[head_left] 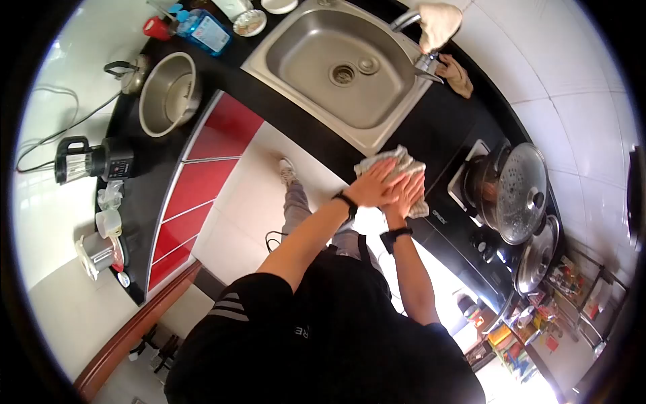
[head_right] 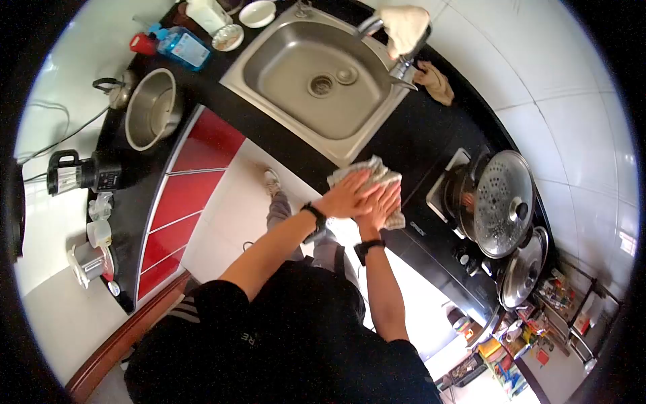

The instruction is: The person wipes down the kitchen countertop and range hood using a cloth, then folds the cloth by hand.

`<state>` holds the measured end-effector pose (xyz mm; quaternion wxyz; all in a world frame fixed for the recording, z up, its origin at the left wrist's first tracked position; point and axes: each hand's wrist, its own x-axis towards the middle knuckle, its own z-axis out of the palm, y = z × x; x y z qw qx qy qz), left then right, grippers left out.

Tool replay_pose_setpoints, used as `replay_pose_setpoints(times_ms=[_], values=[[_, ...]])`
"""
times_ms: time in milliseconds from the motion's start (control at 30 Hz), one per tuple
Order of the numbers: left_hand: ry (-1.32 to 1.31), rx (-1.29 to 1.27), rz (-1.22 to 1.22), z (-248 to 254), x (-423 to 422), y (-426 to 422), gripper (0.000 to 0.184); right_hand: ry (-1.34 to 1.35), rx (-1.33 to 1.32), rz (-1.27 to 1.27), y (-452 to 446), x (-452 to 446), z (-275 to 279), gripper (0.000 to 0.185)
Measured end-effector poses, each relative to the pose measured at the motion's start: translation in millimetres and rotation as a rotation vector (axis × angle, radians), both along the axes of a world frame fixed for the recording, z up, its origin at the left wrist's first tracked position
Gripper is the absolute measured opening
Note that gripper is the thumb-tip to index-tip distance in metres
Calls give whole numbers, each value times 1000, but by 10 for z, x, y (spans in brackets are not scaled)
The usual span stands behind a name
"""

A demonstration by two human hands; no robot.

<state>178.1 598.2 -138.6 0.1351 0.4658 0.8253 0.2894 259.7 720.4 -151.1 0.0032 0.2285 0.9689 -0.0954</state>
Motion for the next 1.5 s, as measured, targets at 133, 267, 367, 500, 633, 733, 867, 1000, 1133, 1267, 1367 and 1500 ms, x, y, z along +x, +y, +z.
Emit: replay_pose_setpoints(times_ms=[133, 267, 367, 500, 633, 733, 867, 1000, 1133, 1267, 1367, 1500], values=[[-117, -100, -8, 162, 179, -520, 71, -154, -11, 45, -410, 133, 53, 73], [-180, -149, -37, 280, -33, -917, 73, -106, -34, 122, -760, 2, 119, 70], [-167, -134, -23, 323, -227, -1312, 74, -16, -35, 233, -1065, -212, 235, 67], [-122, -99, 50, 268, -629, -1907, 73, -74, 142, 409, -1570, -723, 157, 67], [-153, -52, 107, 273, -1167, -2604, 72, 20, -41, 450, -2192, -1416, 308, 75], [-114, -32, 178, 184, -1666, -3043, 67, -24, -118, 483, -2635, -2007, 402, 78], [-74, -100, 260, 288, -2147, -3532, 62, -119, -133, 539, -3141, -2675, 489, 78], [-17, -173, 338, 353, -2571, -3986, 61, -125, -240, 534, -3567, -3215, 479, 84], [-22, -179, 352, 366, -2656, -4074, 59, -55, -319, 536, -3587, -3261, 508, 80], [-53, -119, 372, 346, -2629, -4079, 58, -25, -309, 443, -3472, -2905, 596, 86], [-59, -166, 385, 357, -2607, -4080, 60, -188, -247, 468, -3353, -2712, 660, 101], [-11, -223, 460, 269, -2798, -4150, 62, -261, -271, 429, -3500, -2878, 688, 108]])
